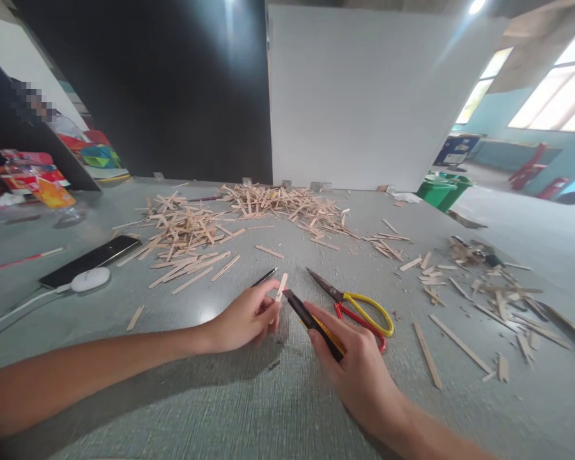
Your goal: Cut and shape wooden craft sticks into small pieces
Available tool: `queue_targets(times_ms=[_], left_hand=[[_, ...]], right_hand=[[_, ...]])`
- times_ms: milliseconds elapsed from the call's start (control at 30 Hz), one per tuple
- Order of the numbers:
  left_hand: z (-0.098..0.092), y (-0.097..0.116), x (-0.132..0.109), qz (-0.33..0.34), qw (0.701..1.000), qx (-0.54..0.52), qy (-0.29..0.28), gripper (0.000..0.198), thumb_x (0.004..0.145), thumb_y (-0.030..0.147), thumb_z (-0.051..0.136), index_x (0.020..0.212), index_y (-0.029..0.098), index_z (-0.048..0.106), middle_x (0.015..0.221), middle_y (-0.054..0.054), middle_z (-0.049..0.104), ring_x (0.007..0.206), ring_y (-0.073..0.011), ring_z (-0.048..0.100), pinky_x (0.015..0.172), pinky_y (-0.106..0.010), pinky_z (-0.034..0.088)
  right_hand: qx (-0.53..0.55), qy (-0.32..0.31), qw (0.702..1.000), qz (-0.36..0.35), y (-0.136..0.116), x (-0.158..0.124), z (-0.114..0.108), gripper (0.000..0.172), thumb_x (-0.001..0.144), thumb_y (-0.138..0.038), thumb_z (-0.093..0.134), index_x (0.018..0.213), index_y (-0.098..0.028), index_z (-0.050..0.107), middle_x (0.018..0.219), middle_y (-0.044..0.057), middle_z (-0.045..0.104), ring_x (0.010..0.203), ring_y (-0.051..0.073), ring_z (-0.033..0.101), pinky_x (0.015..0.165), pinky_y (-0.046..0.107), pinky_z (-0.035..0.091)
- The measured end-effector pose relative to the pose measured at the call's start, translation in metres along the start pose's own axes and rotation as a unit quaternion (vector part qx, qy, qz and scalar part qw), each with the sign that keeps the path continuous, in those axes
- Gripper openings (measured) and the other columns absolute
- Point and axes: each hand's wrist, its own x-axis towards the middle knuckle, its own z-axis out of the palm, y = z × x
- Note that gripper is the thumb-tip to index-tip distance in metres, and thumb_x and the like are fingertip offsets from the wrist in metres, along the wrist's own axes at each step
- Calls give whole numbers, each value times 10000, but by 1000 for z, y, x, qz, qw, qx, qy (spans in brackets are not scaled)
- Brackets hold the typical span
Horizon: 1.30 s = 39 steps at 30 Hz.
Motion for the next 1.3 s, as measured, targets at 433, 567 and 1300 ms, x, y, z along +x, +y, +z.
queue_targets(times_ms=[433, 567, 1300], left_hand=[[-1, -5, 1, 27, 997, 75, -17, 100, 1047, 337, 447, 1081, 243, 456, 639, 56, 593, 383, -104, 481, 349, -180, 331], [-1, -5, 1, 30, 996, 79, -19, 93, 1049, 338, 443, 1064, 247, 449, 649, 55, 603, 378, -105, 488, 353, -186, 337], [-3, -4, 0, 27, 995, 89, -29, 97, 1043, 336, 435, 1063, 243, 451, 689, 31, 646, 419, -123, 542, 405, -213, 377]], right_hand=[[-56, 6, 997, -59, 18, 3, 1, 403, 1007, -336, 559, 1367, -227, 706, 1247, 80, 781, 1063, 293, 770, 779, 378, 647], [-46, 6, 998, -48, 18, 3, 1, 388, 1000, -330, 572, 1347, -239, 720, 1278, 69, 761, 1111, 291, 759, 838, 383, 646], [-58, 3, 997, -44, 15, 5, 0, 393, 984, -302, 559, 1333, -242, 728, 1274, 49, 753, 1197, 297, 723, 898, 397, 635]])
